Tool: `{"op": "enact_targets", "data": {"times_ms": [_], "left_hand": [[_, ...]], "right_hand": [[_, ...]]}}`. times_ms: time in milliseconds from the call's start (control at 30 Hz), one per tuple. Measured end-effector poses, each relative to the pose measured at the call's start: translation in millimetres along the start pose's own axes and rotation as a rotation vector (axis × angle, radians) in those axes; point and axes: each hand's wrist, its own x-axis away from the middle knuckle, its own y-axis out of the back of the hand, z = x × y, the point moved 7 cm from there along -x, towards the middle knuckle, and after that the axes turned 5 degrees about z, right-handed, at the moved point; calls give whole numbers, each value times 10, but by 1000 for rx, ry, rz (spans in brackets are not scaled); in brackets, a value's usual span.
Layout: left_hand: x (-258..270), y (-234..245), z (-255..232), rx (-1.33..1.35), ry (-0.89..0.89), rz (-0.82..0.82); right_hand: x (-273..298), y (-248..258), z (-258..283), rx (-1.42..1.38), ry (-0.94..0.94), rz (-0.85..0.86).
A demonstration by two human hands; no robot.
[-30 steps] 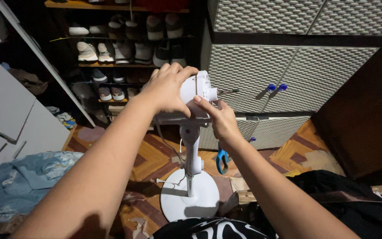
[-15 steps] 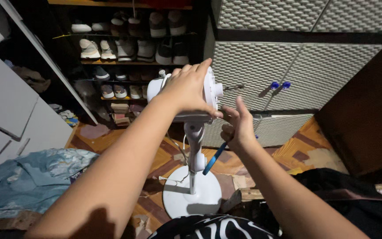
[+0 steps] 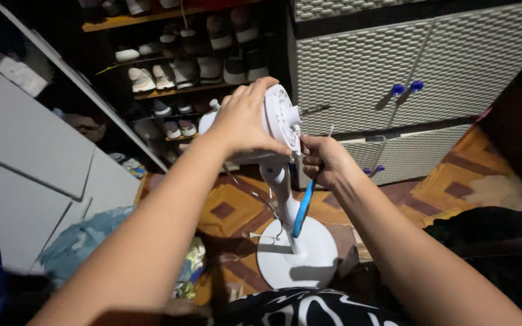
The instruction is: The person uses a pair of scissors to pry and remove the front grille and internal components of a white pedestal fan. They repeatedly adjust the fan head and use the scissors to separate parts, eventually detaching the grille and exposing the motor housing.
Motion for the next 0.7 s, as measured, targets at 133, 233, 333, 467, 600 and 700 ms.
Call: {"op": "enact_targets", "data": {"times_ms": [133,233,333,467,600,700], "left_hand": [[37,-9,-19,-3,79,28],[51,19,-82,29,72,59],[127,37,-211,29,35,36],[173,-1,-351,-32,47,25],[204,-10,-368,-28,79,26],[233,8,-338,8,126,32]], "right_hand": [[-25,-147,82,-32,-5,198],[2,-181,107,-12,-19,197],[21,-154,47,-68,-60,175],[21,-115,35,-152,-105,210],[31,-124,43,-133,-82,242],[28,-152,41,-107,-99,290]]}}
